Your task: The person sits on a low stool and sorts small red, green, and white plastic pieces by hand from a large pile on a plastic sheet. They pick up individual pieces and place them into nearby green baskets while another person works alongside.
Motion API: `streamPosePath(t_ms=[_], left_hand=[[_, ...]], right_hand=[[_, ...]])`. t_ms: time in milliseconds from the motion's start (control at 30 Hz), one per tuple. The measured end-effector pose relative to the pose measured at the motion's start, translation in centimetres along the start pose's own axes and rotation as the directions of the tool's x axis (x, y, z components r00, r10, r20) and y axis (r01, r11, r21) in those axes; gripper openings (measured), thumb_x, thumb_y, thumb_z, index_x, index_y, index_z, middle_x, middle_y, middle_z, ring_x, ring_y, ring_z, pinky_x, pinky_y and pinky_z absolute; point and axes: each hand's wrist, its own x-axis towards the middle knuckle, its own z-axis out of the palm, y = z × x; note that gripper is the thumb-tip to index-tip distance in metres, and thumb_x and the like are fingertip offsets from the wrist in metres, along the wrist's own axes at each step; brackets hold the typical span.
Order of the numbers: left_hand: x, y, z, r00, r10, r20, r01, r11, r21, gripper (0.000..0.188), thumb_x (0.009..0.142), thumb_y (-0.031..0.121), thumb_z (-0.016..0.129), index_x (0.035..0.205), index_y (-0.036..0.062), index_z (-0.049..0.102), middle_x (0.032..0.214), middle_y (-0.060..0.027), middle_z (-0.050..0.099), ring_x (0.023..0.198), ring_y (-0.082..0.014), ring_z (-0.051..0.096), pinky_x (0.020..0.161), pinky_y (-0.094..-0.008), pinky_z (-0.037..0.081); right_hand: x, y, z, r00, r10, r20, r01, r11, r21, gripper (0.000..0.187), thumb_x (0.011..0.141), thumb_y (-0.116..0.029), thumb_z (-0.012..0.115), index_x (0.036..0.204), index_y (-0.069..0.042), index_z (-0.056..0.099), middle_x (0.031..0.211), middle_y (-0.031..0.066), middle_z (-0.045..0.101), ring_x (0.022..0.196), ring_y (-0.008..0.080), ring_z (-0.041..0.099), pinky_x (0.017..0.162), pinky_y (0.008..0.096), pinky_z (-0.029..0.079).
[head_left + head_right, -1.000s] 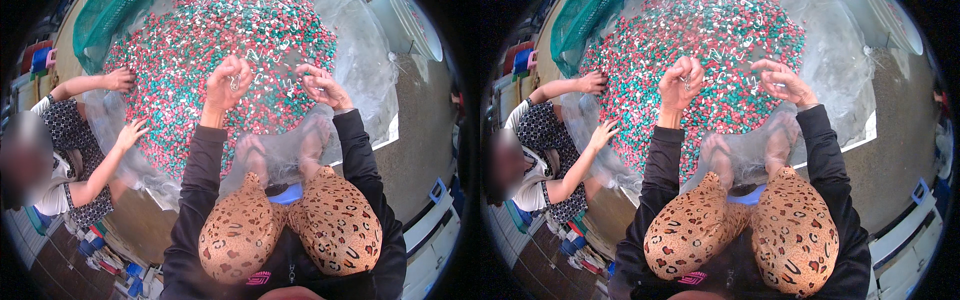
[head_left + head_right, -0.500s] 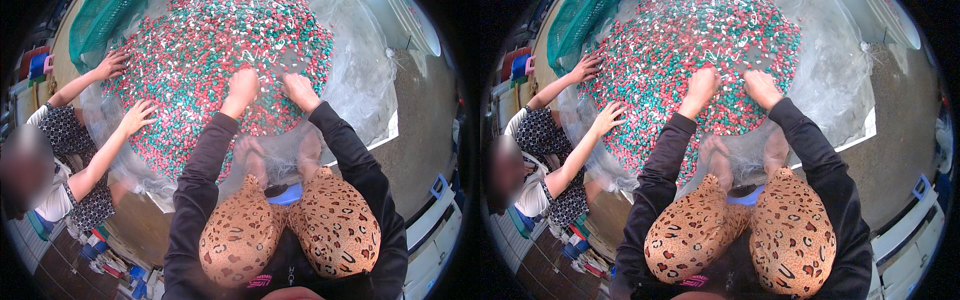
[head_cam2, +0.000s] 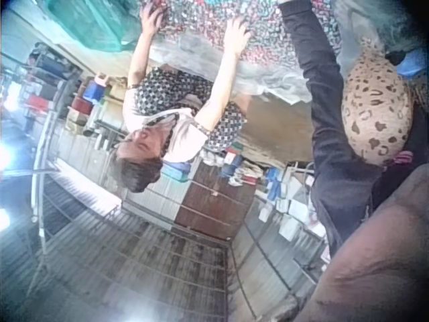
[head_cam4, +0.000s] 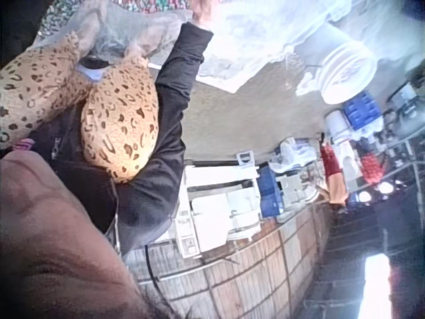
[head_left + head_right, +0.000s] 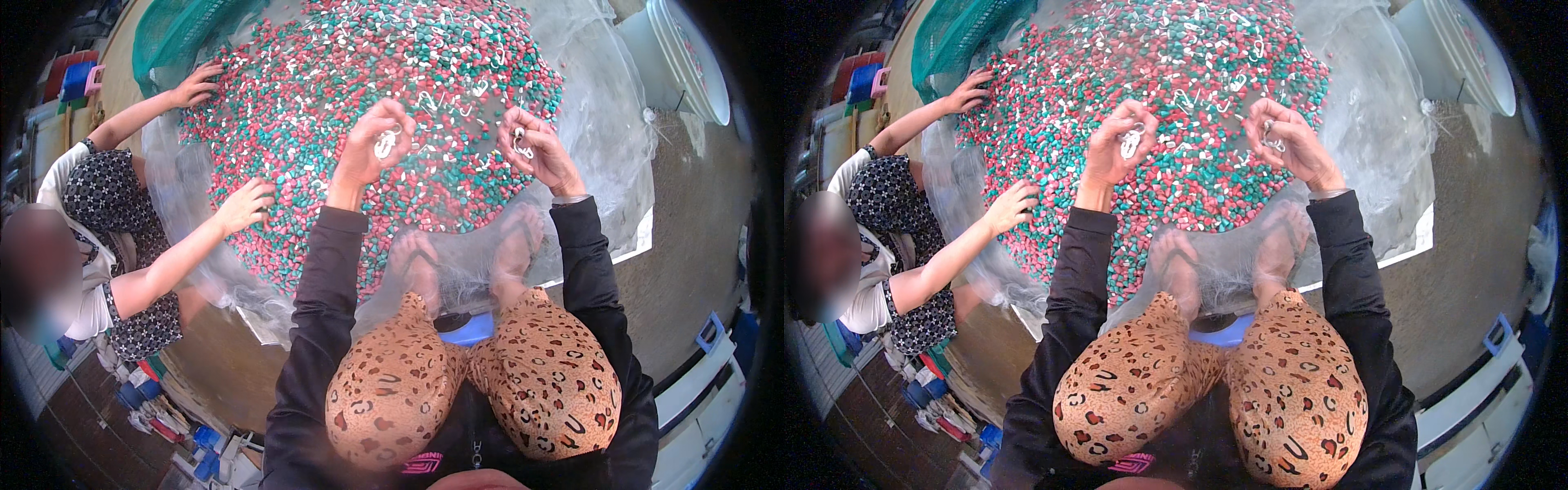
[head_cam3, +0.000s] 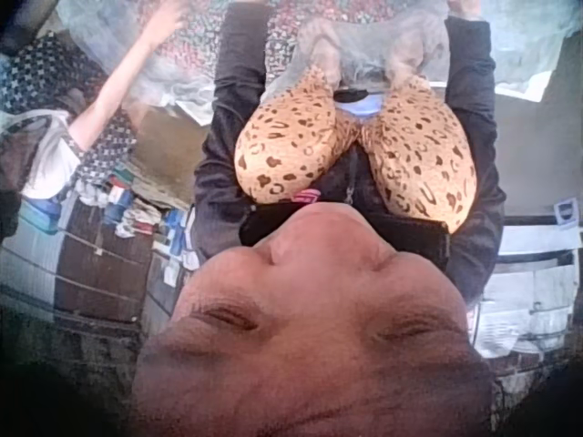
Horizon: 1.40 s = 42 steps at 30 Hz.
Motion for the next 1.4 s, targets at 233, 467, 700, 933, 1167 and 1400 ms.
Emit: streamPosePath(t_ms=[233,467,700,933,1167,1400], left_hand=[[1.6,-5.4,0.0,0.986,0.129,-0.109,0.150,-0.379,0.913,0.031,0.084,0.032,0.066,0.078,0.0016,0.067,0.074,-0.0143,0.067,0.072,-0.0303,0.068,0.066,-0.0440,0.054],[1.3,-7.9,0.1,0.983,0.100,-0.154,0.183,-0.444,0.877,0.016,0.083,0.014,0.063,0.078,0.0000,0.067,0.082,-0.0178,0.068,0.075,-0.0329,0.069,0.066,-0.0412,0.055],[-2.5,-1.7,-2.0,0.959,0.046,-0.281,0.195,0.615,0.764,0.019,0.081,0.026,0.075,0.081,0.0077,0.068,0.064,0.0035,0.059,0.053,-0.0051,0.051,0.048,-0.0215,0.040],[-2.7,-0.2,-0.4,0.977,0.029,0.211,0.009,0.984,-0.177,0.016,0.089,0.015,0.056,0.086,0.0021,0.047,0.086,-0.0058,0.040,0.069,-0.0103,0.039,0.040,-0.0161,0.030],[0.3,-2.6,3.9,0.988,-0.146,-0.042,0.132,0.962,-0.241,0.029,0.091,0.024,0.051,0.104,-0.0015,0.055,0.094,-0.0114,0.054,0.070,-0.0137,0.049,0.040,-0.0173,0.037],[1.4,-6.3,10.4,0.846,0.301,0.440,-0.505,0.187,0.843,0.017,0.089,0.014,0.059,0.102,0.0042,0.065,0.100,-0.0089,0.066,0.106,-0.0260,0.061,0.091,-0.0397,0.048]], right_hand=[[7.9,3.9,1.1,0.987,-0.161,0.027,0.115,0.575,-0.810,0.029,0.090,-0.024,0.058,0.106,-0.001,0.065,0.075,0.0019,0.064,0.069,0.0157,0.063,0.057,0.0334,0.048],[7.5,9.1,0.2,0.994,-0.074,-0.076,-0.090,-0.220,-0.971,0.030,0.084,-0.018,0.057,0.110,-0.003,0.057,0.088,0.0211,0.067,0.084,0.0355,0.066,0.069,0.0455,0.053],[1.5,3.0,-1.1,0.984,0.167,-0.069,-0.168,0.986,-0.014,0.014,0.088,-0.020,0.055,0.085,-0.007,0.049,0.065,-0.0048,0.040,0.055,0.0100,0.040,0.050,0.0258,0.037],[-0.8,-0.9,-1.0,0.929,-0.296,0.222,0.162,0.865,0.476,0.021,0.083,-0.015,0.053,0.070,-0.007,0.038,0.075,0.0069,0.041,0.067,0.0163,0.043,0.048,0.0240,0.037],[-0.4,0.3,-1.5,0.990,-0.128,0.067,0.071,0.831,0.551,0.032,0.090,-0.017,0.048,0.109,0.009,0.053,0.094,0.0173,0.058,0.076,0.0220,0.059,0.063,0.0285,0.055],[-0.5,7.3,1.2,0.959,0.174,-0.222,0.001,0.785,0.619,0.044,0.100,-0.031,0.042,0.125,0.004,0.051,0.114,0.0183,0.062,0.101,0.0271,0.064,0.082,0.0440,0.058]])
